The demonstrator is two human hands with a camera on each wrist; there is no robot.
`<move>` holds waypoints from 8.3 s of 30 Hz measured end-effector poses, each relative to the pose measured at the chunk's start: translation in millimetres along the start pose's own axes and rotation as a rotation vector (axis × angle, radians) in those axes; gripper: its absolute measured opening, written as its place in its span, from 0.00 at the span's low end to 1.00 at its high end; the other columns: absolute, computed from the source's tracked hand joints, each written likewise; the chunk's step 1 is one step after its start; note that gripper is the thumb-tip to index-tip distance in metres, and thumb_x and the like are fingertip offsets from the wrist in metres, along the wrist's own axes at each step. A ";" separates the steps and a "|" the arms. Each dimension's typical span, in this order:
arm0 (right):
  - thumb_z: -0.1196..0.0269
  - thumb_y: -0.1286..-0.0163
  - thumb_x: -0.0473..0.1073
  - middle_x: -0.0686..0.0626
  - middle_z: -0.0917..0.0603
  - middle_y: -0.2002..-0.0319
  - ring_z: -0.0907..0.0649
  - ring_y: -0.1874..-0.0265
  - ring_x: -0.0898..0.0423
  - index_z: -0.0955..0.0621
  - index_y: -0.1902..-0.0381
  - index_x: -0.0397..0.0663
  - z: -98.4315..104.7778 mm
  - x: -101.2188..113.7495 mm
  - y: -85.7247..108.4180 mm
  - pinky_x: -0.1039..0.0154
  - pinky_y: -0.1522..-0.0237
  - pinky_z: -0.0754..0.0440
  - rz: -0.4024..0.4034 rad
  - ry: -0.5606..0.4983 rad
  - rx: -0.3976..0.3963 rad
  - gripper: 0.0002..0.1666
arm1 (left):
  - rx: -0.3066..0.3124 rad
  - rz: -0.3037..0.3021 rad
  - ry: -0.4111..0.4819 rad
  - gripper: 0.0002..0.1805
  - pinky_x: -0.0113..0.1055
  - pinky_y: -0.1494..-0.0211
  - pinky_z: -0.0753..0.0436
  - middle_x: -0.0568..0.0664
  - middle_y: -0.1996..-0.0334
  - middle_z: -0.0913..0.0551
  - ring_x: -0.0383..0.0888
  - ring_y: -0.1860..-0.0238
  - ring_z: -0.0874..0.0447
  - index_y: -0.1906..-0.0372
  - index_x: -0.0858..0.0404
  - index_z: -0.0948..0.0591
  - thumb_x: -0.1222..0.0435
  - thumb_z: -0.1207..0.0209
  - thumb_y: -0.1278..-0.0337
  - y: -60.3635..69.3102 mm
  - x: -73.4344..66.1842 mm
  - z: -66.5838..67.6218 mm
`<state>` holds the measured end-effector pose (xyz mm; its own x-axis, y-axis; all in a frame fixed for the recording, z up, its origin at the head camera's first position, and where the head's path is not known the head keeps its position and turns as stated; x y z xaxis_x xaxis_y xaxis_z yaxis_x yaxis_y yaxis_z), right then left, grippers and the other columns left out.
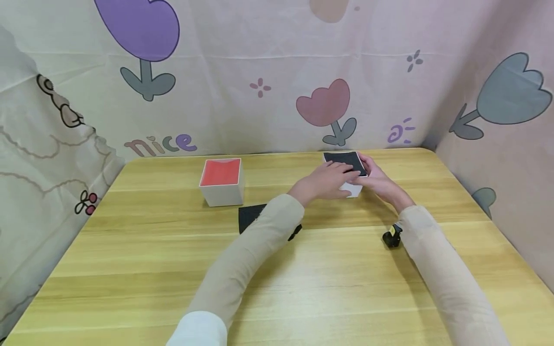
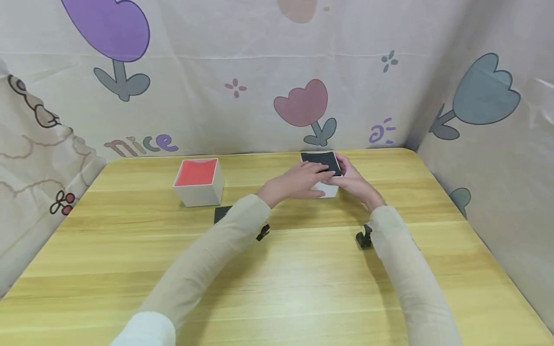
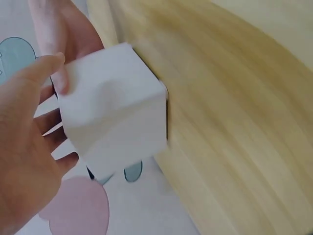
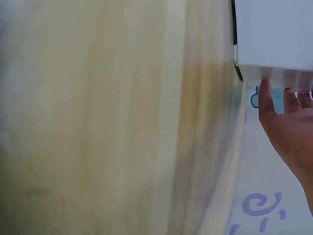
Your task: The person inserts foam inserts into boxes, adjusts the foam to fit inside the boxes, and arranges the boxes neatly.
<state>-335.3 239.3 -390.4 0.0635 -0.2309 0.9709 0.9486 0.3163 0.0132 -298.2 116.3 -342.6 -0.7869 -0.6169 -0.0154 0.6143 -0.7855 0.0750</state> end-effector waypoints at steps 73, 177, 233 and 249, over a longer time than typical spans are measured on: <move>0.37 0.37 0.31 0.41 0.51 0.25 0.46 0.28 0.49 0.57 0.24 0.43 -0.5 2.2 -2.2 0.55 0.30 0.45 0.017 -0.012 0.005 0.54 | 0.017 0.092 0.198 0.29 0.35 0.35 0.36 0.46 0.31 0.33 0.48 0.33 0.40 0.30 0.54 0.31 0.51 0.45 0.32 -39.2 27.8 16.8; 0.36 0.38 0.30 0.39 0.55 0.24 0.50 0.27 0.47 0.61 0.24 0.41 1.0 1.3 2.4 0.52 0.29 0.51 -0.040 0.022 -0.029 0.57 | -0.157 0.128 0.517 0.46 0.52 0.44 0.32 0.57 0.40 0.32 0.53 0.42 0.39 0.34 0.66 0.31 0.46 0.33 0.58 208.1 88.2 -43.3; 0.38 0.38 0.29 0.35 0.56 0.26 0.52 0.28 0.42 0.61 0.25 0.37 -9.2 21.7 10.7 0.47 0.29 0.53 -0.054 0.003 -0.005 0.56 | -0.073 0.279 0.343 0.46 0.47 0.30 0.46 0.50 0.27 0.44 0.49 0.29 0.51 0.25 0.58 0.42 0.38 0.44 0.42 -12.4 50.5 3.4; 0.35 0.36 0.36 0.40 0.56 0.24 0.51 0.27 0.47 0.61 0.23 0.45 0.9 -2.7 -1.0 0.50 0.29 0.52 -0.063 0.054 -0.033 0.58 | 0.119 0.201 0.189 0.32 0.49 0.26 0.57 0.44 0.23 0.55 0.45 0.24 0.63 0.24 0.53 0.46 0.47 0.61 0.26 -7.2 51.8 -1.6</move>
<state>-336.7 240.5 -392.8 0.0194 -0.2991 0.9540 0.9609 0.2692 0.0648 -343.3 89.9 -345.6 -0.6185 -0.7664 -0.1732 0.7368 -0.6423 0.2112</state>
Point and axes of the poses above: each hand's wrist, its own y-axis away from the middle knuckle, its own z-axis out of the back of the hand, x = y × z, the point moved 7 cm from there along -y, towards the middle knuckle
